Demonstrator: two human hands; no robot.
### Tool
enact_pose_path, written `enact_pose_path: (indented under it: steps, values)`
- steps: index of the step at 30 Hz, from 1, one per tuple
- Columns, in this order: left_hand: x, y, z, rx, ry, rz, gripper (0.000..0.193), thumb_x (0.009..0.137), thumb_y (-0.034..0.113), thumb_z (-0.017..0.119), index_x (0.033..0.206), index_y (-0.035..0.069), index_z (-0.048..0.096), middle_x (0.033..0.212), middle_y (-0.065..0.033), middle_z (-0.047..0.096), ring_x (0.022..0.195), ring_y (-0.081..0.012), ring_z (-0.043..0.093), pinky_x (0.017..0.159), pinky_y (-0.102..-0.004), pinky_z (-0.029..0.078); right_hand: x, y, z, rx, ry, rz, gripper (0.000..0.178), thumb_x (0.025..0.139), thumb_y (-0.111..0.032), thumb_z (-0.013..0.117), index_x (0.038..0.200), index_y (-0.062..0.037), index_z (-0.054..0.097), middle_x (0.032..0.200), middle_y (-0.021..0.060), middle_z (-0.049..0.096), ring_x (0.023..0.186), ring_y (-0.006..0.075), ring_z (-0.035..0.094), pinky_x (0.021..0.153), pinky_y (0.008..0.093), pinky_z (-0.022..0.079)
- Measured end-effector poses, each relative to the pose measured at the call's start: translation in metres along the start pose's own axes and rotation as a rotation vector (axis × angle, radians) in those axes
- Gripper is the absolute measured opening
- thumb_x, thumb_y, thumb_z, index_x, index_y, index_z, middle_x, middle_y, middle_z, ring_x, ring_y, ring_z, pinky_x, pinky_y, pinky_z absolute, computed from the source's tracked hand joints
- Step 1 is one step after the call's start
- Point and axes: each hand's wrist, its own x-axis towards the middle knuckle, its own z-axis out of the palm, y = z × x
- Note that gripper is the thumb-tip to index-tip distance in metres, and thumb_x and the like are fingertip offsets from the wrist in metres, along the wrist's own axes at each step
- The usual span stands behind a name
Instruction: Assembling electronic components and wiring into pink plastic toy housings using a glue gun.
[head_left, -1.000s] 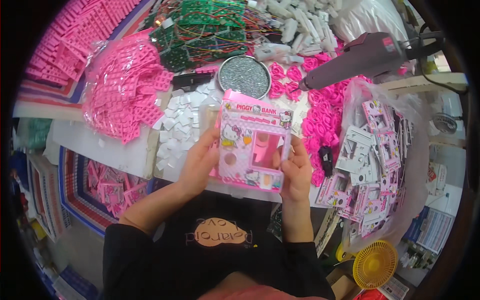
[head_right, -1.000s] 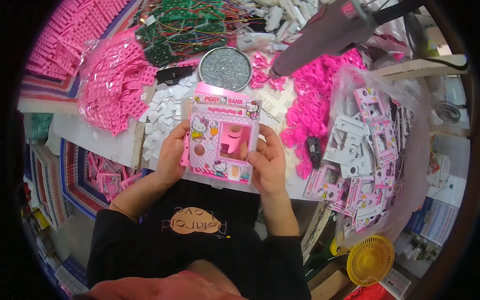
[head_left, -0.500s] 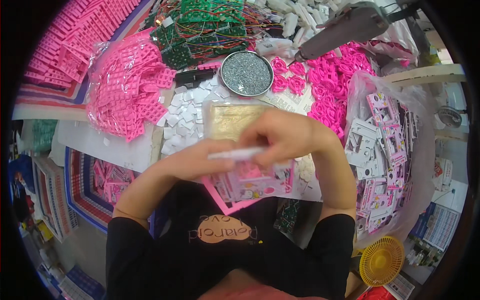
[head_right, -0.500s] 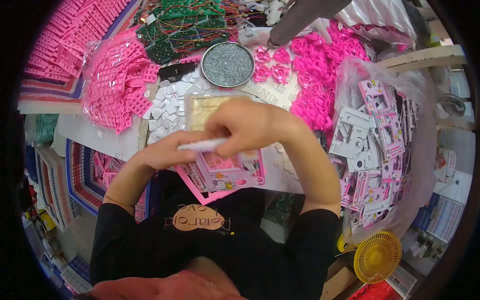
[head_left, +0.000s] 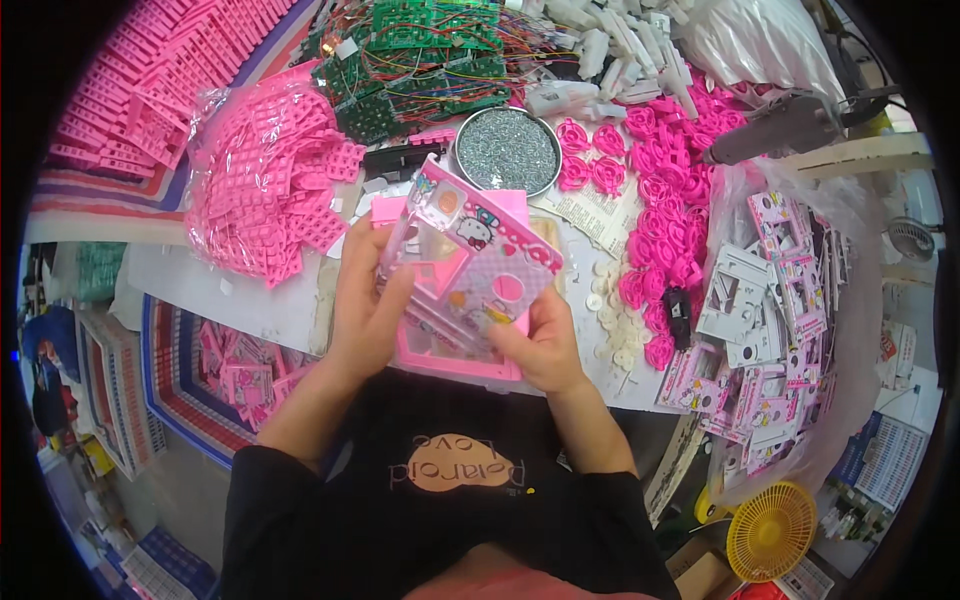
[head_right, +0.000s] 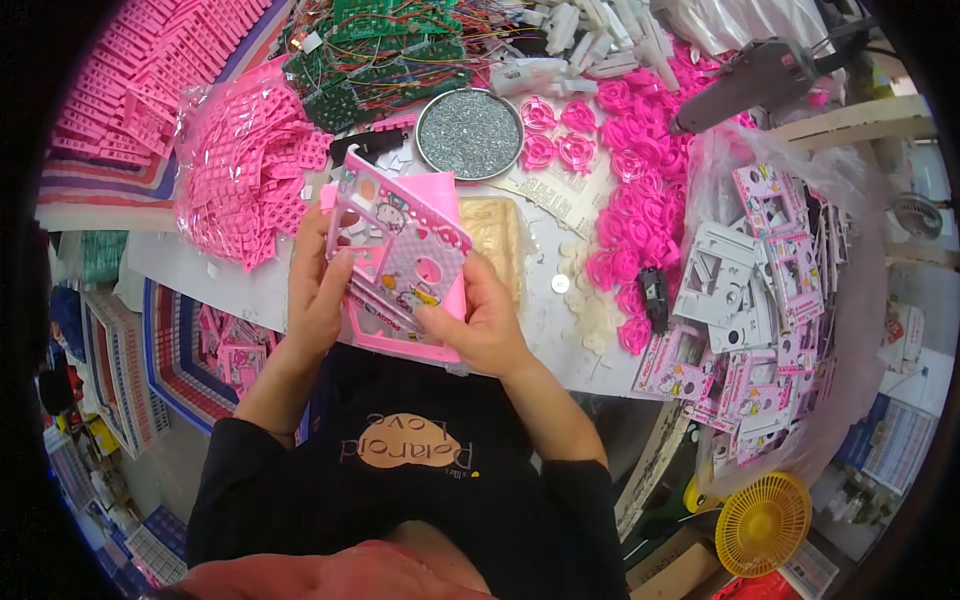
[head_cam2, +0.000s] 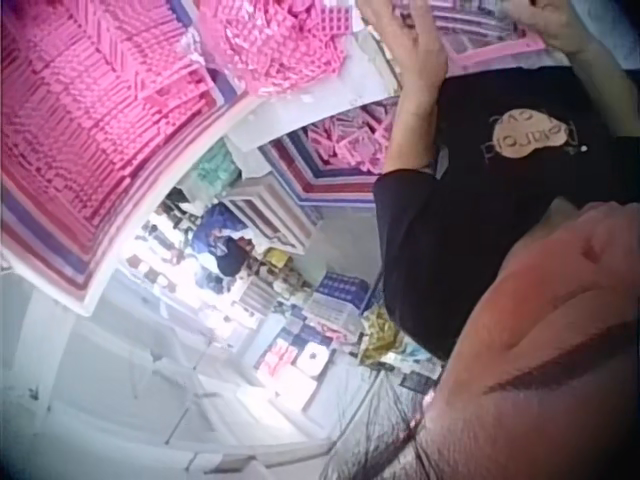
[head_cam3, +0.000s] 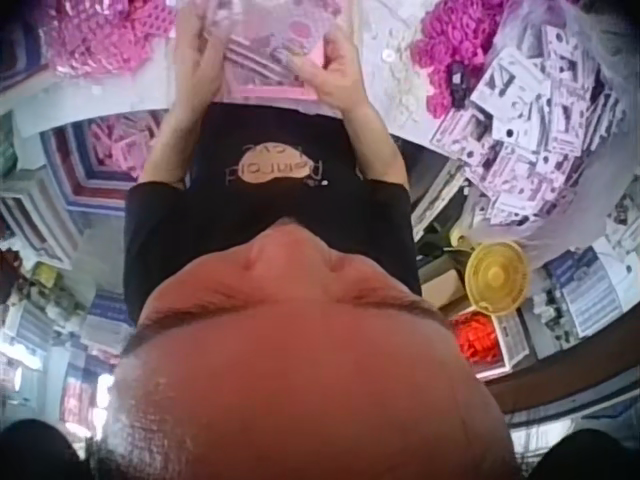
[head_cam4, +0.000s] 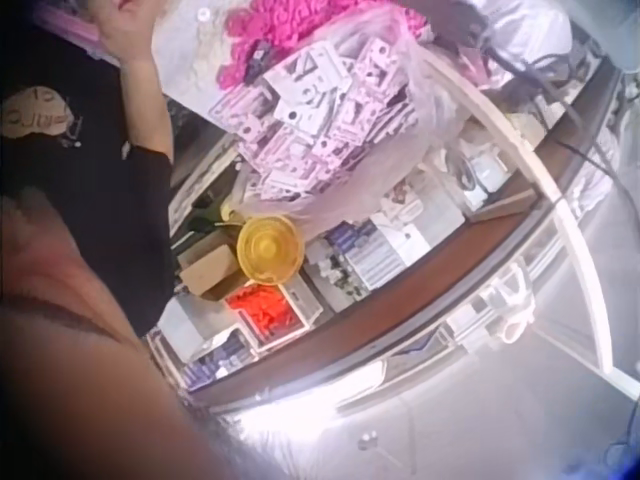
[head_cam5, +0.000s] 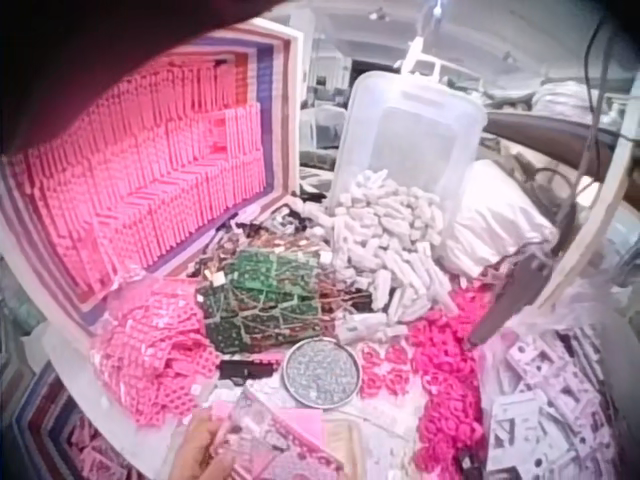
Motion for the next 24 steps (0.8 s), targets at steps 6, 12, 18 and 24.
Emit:
enact_pose_path:
  steps: [6, 12, 18, 24]
  values:
    - [0.006, 0.017, -0.007, 0.3, 0.07, 0.297, 0.068, 0.087, 0.004, 0.065, 0.148, -0.002, 0.035, 0.139, -0.0194, 0.044, 0.121, -0.025, 0.048, 0.105, -0.0376, 0.038, 0.003, -0.012, 0.01, -0.017, 0.02, -0.006, 0.06, 0.093, -0.005, 0.067, 0.146, 0.0, 0.037, 0.131, 0.0088, 0.058, 0.116, 0.0141, 0.057, 0.098, 0.0316, 0.049]
    - [-0.002, 0.027, -0.016, 0.149, -0.038, -0.082, 0.103, 0.074, 0.007, 0.077, 0.159, 0.0, 0.02, 0.135, -0.0153, 0.047, 0.106, -0.0204, 0.047, 0.094, -0.0353, 0.043, 0.002, -0.007, -0.002, 0.03, 0.066, -0.03, 0.061, 0.097, -0.015, 0.066, 0.147, -0.0007, 0.034, 0.126, 0.007, 0.058, 0.112, 0.0138, 0.058, 0.094, 0.0302, 0.05]
    - [-0.01, 0.023, 0.01, 0.166, -0.143, -0.051, 0.105, 0.07, 0.014, 0.084, 0.158, 0.006, 0.029, 0.109, -0.0093, 0.048, 0.096, -0.0231, 0.047, 0.092, -0.0358, 0.041, 0.009, 0.0, 0.01, -0.075, 0.082, -0.208, 0.065, 0.095, -0.02, 0.07, 0.145, 0.0012, 0.035, 0.125, 0.0073, 0.056, 0.111, 0.0152, 0.056, 0.097, 0.0333, 0.048]
    - [-0.016, 0.009, 0.013, 0.08, -0.132, -0.139, 0.105, 0.07, 0.016, 0.085, 0.158, 0.007, 0.029, 0.106, -0.0092, 0.046, 0.097, -0.0229, 0.047, 0.092, -0.0363, 0.041, 0.007, 0.006, 0.007, -0.191, 0.022, -0.23, 0.072, 0.091, -0.025, 0.076, 0.143, 0.0045, 0.036, 0.128, 0.0107, 0.053, 0.115, 0.0178, 0.054, 0.098, 0.0347, 0.046]
